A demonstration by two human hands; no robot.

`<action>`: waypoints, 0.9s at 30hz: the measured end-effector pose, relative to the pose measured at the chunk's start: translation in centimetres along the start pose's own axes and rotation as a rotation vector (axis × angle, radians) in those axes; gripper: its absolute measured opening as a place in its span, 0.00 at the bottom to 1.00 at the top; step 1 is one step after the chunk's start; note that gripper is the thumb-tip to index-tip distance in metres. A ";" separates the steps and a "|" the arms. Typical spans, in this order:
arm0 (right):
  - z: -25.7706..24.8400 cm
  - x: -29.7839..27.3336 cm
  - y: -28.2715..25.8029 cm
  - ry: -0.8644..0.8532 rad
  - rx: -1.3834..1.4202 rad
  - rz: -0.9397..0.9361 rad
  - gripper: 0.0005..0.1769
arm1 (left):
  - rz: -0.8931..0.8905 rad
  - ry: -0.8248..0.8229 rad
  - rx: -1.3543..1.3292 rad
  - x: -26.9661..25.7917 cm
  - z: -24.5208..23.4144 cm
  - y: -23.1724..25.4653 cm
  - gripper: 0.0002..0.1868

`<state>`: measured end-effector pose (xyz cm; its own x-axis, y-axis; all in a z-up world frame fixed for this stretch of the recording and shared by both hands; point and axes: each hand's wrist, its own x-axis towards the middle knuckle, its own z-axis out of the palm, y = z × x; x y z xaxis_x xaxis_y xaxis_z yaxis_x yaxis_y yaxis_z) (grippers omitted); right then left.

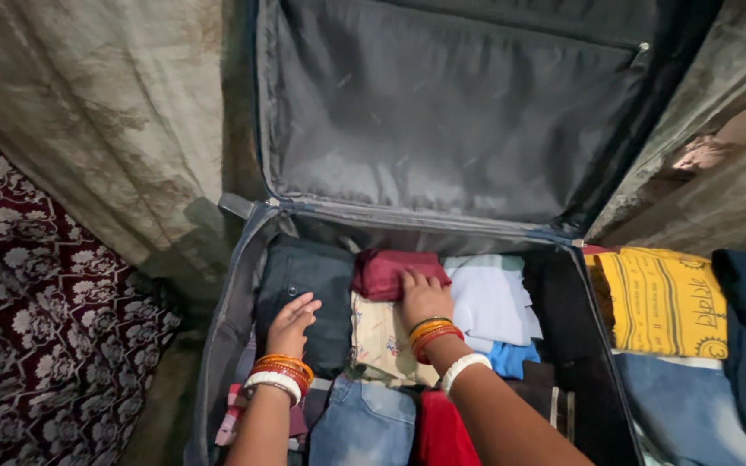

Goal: The person packs a suitcase by placing folded garments such as pants, shirts, and jeans into it, and spreads a large yellow cloth over the packed items.

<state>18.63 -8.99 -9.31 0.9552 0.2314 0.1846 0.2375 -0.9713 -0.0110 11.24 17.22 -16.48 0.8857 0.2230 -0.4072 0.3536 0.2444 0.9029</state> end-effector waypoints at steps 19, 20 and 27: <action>-17.8 -9.9 3.3 -0.018 0.604 -0.434 0.12 | -0.567 -0.175 -0.567 -5.8 5.0 4.6 0.51; -17.3 -11.6 3.7 -0.187 0.708 -0.458 0.13 | -0.551 -0.173 -0.509 -5.9 5.5 4.0 0.51; -7.3 -18.4 5.4 -0.338 0.899 0.048 0.14 | -0.189 -0.424 0.030 -5.7 7.0 -0.4 0.34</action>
<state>1.08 -18.91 -5.62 0.9345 0.3324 -0.1272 0.1092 -0.6080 -0.7864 8.14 9.27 -13.52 0.8478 -0.2296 -0.4781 0.5233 0.2151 0.8246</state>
